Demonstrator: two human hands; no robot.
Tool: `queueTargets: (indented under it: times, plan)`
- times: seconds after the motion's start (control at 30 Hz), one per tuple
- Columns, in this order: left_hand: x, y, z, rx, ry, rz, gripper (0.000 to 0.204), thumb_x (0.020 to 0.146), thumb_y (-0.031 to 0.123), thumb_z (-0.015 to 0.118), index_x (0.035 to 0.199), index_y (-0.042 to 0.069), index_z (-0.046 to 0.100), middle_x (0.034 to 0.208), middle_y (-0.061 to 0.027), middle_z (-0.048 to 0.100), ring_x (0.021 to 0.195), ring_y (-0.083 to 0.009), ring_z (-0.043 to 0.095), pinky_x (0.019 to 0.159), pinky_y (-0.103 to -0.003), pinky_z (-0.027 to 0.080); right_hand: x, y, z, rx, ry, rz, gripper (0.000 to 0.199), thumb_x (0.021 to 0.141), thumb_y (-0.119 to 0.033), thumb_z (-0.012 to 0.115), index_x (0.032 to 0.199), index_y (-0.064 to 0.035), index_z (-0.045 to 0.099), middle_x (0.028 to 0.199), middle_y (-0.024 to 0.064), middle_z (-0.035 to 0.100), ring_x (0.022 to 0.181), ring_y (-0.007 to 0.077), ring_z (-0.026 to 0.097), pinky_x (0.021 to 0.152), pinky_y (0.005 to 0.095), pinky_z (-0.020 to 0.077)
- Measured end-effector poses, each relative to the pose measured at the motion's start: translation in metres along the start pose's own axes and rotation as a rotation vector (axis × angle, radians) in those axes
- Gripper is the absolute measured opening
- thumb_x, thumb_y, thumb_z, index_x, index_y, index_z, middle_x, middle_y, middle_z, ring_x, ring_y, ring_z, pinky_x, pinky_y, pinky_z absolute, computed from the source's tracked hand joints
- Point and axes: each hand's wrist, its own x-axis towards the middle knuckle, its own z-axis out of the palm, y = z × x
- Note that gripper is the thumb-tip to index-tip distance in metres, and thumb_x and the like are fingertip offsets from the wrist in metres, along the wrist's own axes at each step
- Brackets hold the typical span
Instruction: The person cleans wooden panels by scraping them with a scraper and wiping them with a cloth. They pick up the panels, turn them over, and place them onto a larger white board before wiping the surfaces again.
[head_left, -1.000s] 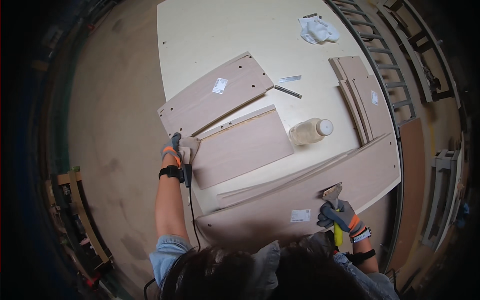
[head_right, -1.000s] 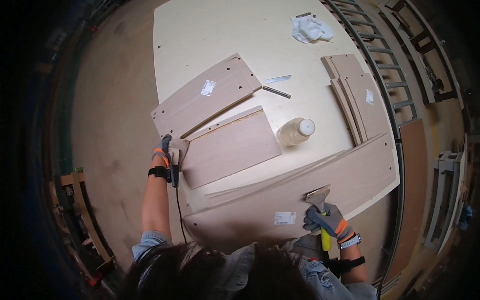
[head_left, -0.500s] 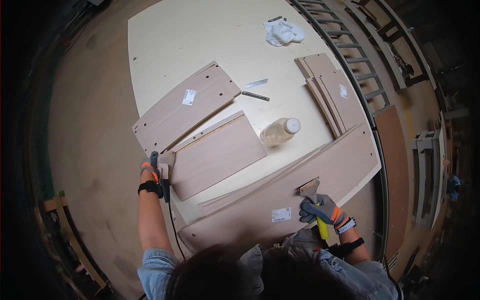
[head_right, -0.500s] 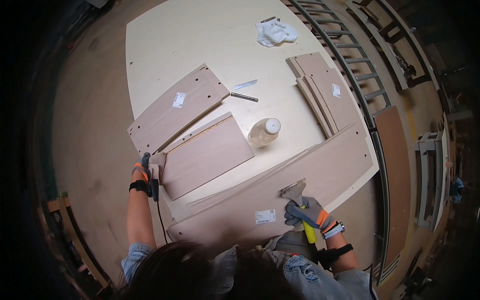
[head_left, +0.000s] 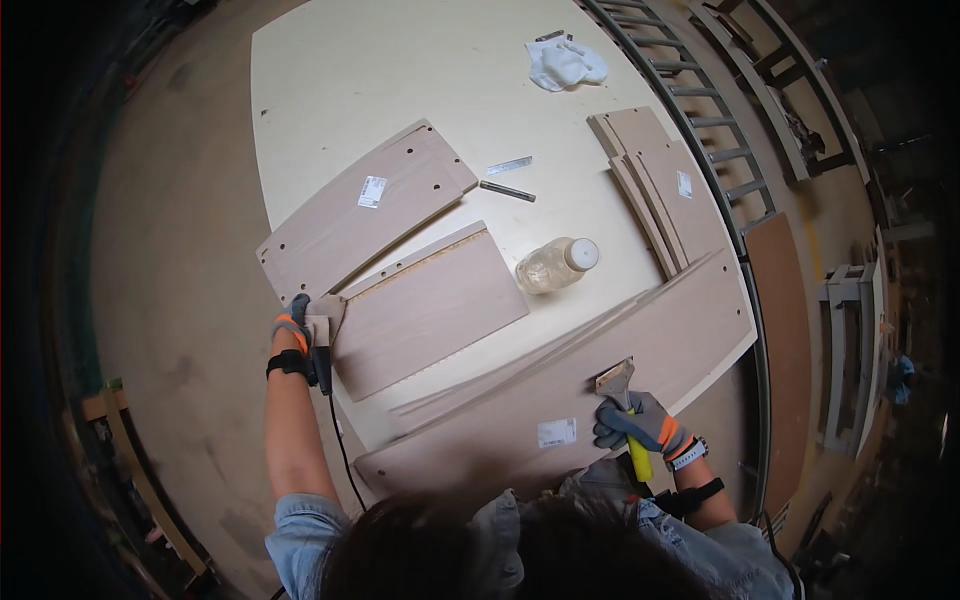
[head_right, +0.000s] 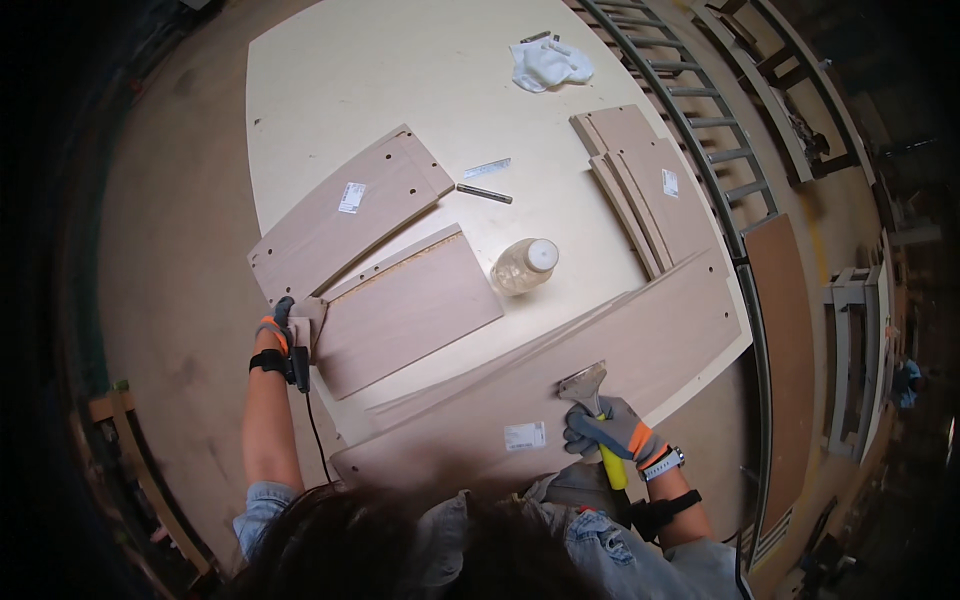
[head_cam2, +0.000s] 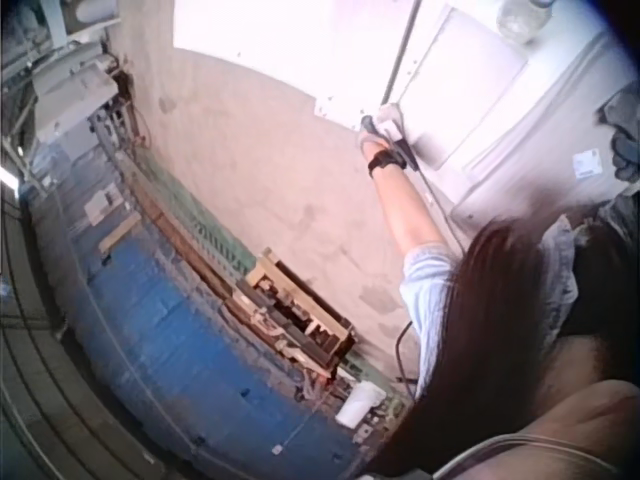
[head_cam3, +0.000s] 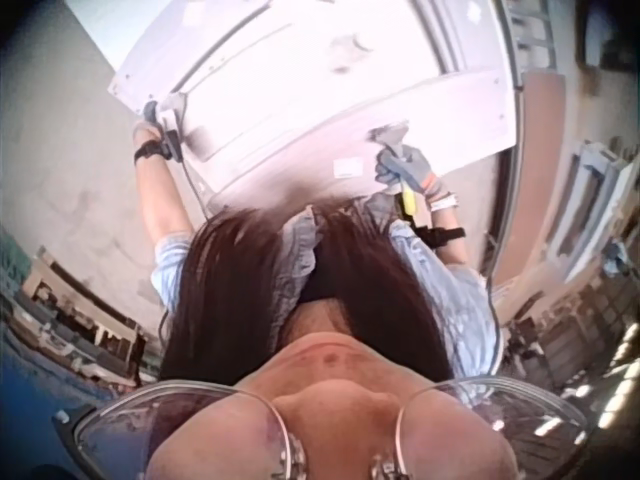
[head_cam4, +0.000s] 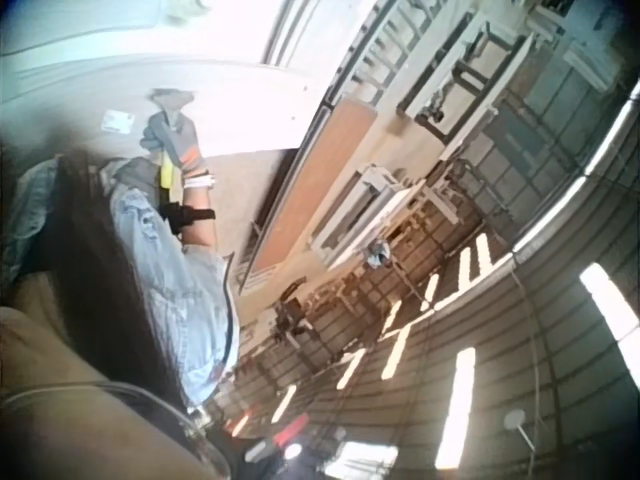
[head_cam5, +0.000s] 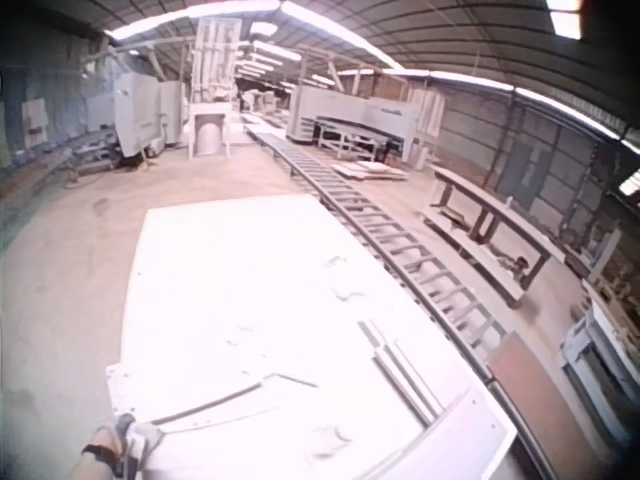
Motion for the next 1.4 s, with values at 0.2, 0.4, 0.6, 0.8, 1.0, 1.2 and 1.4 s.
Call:
queueTargets:
  times: [0.2,0.4,0.6,0.8,1.0,1.2,1.4]
  plan:
    - [-0.096,0.022,0.067,0.232,0.031,0.317,0.041,0.075,0.043,0.061,0.086,0.004,0.066,0.081,-0.0141,0.064,0.07,-0.0264,0.06,0.063,-0.04,0.048,-0.003,0.007,-0.003,0.024,0.067,-0.059,0.025,0.086,-0.018,0.061,0.098,0.0027,0.055,0.084,0.0121,0.063,0.074,0.0247,0.067,0.068,0.0339,0.0565]
    - [-0.118,-0.02,-0.003,0.9,0.013,0.613,0.034,0.08,0.038,0.061,0.084,0.004,0.062,0.07,-0.003,0.06,0.062,-0.0166,0.054,0.058,-0.035,0.045,0.002,0.009,-0.005,0.007,-0.015,-0.129,0.027,0.088,-0.023,0.06,0.098,0.0016,0.055,0.083,0.011,0.063,0.074,0.0239,0.067,0.065,0.0326,0.0567]
    - [-0.223,-0.067,-0.055,0.369,-0.096,0.455,0.011,0.079,0.015,0.064,0.081,0.005,0.061,0.073,-0.0032,0.061,0.066,-0.0113,0.055,0.063,-0.026,0.047,0.003,0.011,-0.01,-0.044,0.006,-0.105,0.029,0.087,-0.026,0.06,0.098,0.0,0.056,0.082,0.0095,0.063,0.072,0.0223,0.068,0.061,0.0288,0.056]
    - [-0.345,-0.068,-0.062,1.012,-0.03,1.617,0.05,0.074,0.017,0.065,0.118,-0.001,0.049,0.119,-0.0218,0.053,0.107,-0.0384,0.053,0.093,-0.043,0.042,-0.004,0.014,0.0,0.091,-0.079,-0.269,0.032,0.087,-0.023,0.059,0.108,-0.0004,0.05,0.087,0.0111,0.063,0.074,0.0212,0.067,0.062,0.0282,0.0557]
    - [-0.385,-0.121,-0.023,-0.111,-0.516,0.787,0.037,0.094,0.024,0.045,0.12,-0.001,0.049,0.119,-0.0159,0.055,0.108,-0.0258,0.055,0.096,-0.035,0.041,-0.026,-0.008,0.065,-0.114,-0.213,-0.385,0.032,0.086,-0.018,0.061,0.108,0.0001,0.046,0.097,0.0109,0.061,0.084,0.0178,0.065,0.072,0.0269,0.0535]
    - [-0.478,-0.157,-0.02,-0.866,-0.747,0.466,0.045,0.093,0.033,0.046,0.123,-0.002,0.046,0.121,-0.0152,0.053,0.111,-0.0263,0.053,0.098,-0.036,0.041,-0.02,-0.01,0.096,-0.463,-0.216,-0.544,0.032,0.085,-0.022,0.062,0.106,-0.0016,0.05,0.088,0.0064,0.059,0.079,0.0118,0.062,0.071,0.0254,0.0513]
    - [-0.517,-0.249,-0.05,-0.666,-0.473,0.613,0.056,0.083,0.011,0.045,0.135,-0.005,0.03,0.132,-0.0216,0.042,0.122,-0.0306,0.044,0.104,-0.038,0.033,0.017,-0.022,0.13,-0.581,-0.227,-0.49,0.036,0.08,-0.023,0.062,0.106,-0.0005,0.053,0.085,0.0067,0.061,0.077,0.0129,0.064,0.064,0.0274,0.0507]
